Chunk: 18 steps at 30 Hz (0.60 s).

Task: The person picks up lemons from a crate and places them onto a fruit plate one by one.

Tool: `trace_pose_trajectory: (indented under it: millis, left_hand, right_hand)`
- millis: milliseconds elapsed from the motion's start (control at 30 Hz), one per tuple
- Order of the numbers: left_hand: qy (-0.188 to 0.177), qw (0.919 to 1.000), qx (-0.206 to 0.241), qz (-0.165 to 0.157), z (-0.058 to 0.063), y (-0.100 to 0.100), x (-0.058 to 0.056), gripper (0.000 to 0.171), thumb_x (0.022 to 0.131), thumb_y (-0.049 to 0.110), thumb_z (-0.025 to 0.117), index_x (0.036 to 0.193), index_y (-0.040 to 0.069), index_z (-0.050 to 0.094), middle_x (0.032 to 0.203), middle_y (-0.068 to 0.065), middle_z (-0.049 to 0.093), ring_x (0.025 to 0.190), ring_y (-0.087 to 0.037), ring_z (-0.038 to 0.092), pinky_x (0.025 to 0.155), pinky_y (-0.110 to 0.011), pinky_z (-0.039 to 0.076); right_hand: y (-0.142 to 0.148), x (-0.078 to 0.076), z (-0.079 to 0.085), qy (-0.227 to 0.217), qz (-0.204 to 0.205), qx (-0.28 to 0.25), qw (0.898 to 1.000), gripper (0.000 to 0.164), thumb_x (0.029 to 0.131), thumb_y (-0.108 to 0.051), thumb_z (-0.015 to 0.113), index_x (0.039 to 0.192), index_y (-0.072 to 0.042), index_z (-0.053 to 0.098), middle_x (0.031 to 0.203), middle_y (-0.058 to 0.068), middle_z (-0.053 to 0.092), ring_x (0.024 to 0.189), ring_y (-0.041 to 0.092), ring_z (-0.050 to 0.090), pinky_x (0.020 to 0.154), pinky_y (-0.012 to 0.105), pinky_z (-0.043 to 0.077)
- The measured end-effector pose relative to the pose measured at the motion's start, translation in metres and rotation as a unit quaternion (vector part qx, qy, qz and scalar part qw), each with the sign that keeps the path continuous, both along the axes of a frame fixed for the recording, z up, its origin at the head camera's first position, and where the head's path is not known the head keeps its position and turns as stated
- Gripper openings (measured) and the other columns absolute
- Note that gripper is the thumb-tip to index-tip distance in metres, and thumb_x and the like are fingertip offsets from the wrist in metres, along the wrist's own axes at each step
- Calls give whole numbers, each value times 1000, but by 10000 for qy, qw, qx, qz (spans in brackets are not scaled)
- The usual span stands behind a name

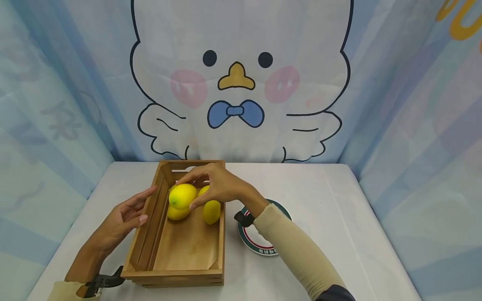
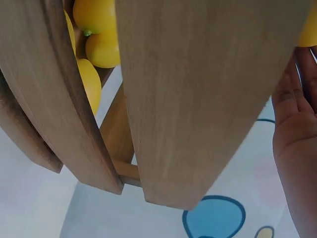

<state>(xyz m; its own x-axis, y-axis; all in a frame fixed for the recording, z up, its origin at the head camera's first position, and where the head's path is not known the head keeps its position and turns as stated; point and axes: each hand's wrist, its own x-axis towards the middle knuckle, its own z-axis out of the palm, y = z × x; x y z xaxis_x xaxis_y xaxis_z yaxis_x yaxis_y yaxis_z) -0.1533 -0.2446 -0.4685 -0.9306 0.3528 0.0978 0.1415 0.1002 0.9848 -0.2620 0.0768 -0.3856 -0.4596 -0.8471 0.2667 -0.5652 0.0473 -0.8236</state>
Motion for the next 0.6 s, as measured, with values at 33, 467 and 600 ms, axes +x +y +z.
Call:
trace_pose_trajectory:
  millis: [33,467,600]
  left_hand:
    - [-1,10000,-12,9,0,0,0,70,106,3,60,169,20,33,178,-9,24,150,9,37,113,-10,41]
    - [19,9999,146,-67,1,0,1,70,106,1,59,169,15,32,179,-11,22,150,9,38,113,-11,41]
    - [33,9998,165,-89,1,0,1,70,106,1,59,169,15,31,179,-12,22,150,9,38,114,-11,41]
  right_hand:
    - [1,0,1,-2,-12,-33,10000,58,77,-10,96,131,-10,75,130,2,74,116,16,69,105,34,59]
    - [25,9,1,-58,-595,-253,9979,57,81,-8,93,134,-11,74,135,0,71,116,19,66,103,43,60]
    - [34,10,0,-72,-841,-264,9961,59,81,-12,94,136,-9,72,136,-1,71,119,19,64,108,41,57]
